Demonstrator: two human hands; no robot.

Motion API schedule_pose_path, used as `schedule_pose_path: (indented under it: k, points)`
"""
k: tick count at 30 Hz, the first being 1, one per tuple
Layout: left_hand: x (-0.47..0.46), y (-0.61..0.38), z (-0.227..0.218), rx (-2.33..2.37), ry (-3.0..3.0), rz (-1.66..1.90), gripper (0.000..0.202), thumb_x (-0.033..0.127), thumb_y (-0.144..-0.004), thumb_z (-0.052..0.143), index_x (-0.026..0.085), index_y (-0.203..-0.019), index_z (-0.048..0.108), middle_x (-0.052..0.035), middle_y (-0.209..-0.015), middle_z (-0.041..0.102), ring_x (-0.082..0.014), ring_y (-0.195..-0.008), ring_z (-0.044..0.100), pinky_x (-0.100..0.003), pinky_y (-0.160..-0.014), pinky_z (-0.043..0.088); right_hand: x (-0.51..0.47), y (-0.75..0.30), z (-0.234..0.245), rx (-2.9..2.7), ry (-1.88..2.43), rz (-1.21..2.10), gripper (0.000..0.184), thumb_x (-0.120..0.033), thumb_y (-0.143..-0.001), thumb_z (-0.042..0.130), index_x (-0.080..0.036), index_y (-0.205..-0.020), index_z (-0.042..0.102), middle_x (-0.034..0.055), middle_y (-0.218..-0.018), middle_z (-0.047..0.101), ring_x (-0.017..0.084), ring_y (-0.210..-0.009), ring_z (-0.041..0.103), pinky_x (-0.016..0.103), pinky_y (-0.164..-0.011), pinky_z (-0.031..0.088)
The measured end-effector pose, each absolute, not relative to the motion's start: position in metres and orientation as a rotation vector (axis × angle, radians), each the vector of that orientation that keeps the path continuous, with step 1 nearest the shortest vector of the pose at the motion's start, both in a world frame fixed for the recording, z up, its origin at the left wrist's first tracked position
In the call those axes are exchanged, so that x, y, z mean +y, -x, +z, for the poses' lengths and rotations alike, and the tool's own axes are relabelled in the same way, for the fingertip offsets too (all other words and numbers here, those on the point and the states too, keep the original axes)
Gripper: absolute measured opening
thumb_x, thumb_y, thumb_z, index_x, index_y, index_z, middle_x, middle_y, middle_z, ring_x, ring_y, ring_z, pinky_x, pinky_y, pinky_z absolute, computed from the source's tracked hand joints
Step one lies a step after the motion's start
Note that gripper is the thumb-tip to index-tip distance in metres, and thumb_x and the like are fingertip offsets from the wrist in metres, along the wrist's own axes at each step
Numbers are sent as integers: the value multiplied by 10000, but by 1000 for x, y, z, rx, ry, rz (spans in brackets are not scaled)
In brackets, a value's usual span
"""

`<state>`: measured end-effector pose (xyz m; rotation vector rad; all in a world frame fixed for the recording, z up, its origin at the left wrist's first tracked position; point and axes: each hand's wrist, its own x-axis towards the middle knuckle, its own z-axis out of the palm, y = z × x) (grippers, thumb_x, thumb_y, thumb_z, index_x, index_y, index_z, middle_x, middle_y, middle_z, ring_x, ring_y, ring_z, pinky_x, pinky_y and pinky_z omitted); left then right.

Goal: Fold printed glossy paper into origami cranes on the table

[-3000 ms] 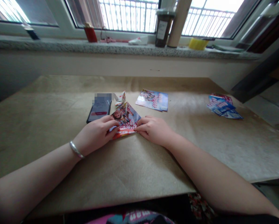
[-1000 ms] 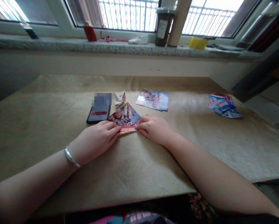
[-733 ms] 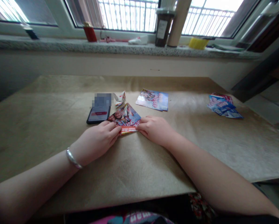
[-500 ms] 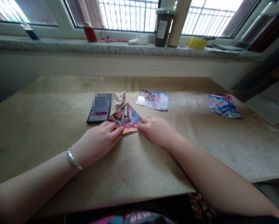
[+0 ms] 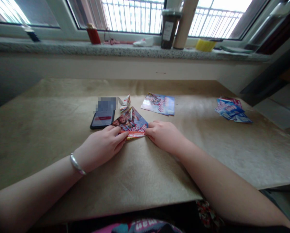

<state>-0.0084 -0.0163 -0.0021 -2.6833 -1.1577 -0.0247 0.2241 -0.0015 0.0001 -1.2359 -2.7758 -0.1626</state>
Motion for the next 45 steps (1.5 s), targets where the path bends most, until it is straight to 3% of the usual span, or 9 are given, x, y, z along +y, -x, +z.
schedule_pose_path:
  k: [13, 20, 30, 39, 45]
  points:
    - [-18, 5, -2, -1168, 2666, 22, 267, 273, -934, 399, 181, -1083, 601, -91, -928, 576, -235, -856, 543, -351, -719, 485, 3, -228, -3, -2764, 1341, -77, 215, -216, -877, 481, -233, -884, 695, 25, -861, 638, 142, -753, 582, 246, -631, 366]
    - [-23, 3, -3, -1153, 2631, 64, 366, 338, -943, 380, 208, -1254, 523, -120, -957, 573, -256, -868, 545, -356, -691, 475, 4, -229, -4, -2736, 1318, -37, 212, -221, -872, 486, -229, -892, 698, 33, -879, 645, 147, -763, 584, 252, -653, 386]
    - [-21, 5, -7, -1148, 2653, 39, 380, 331, -935, 395, 185, -1258, 533, -126, -999, 581, -267, -912, 541, -369, -720, 476, 11, -233, -11, -2645, 1254, 143, 220, -194, -857, 505, -224, -897, 718, 45, -898, 656, 149, -781, 597, 254, -705, 422]
    - [-20, 5, -8, -1167, 2683, -23, 371, 332, -917, 440, 181, -1239, 545, -115, -1068, 578, -265, -975, 532, -395, -815, 469, 8, -231, -7, -2683, 1288, 69, 210, -207, -856, 508, -213, -890, 715, 46, -854, 640, 147, -738, 575, 255, -675, 407]
    - [-17, 2, -13, -1035, 2738, -36, 424, 316, -925, 435, 64, -1256, 516, -140, -1129, 576, -266, -1050, 508, -382, -898, 447, 8, -231, -8, -2696, 1277, 58, 204, -207, -858, 504, -212, -882, 706, 46, -863, 634, 142, -751, 566, 250, -675, 393]
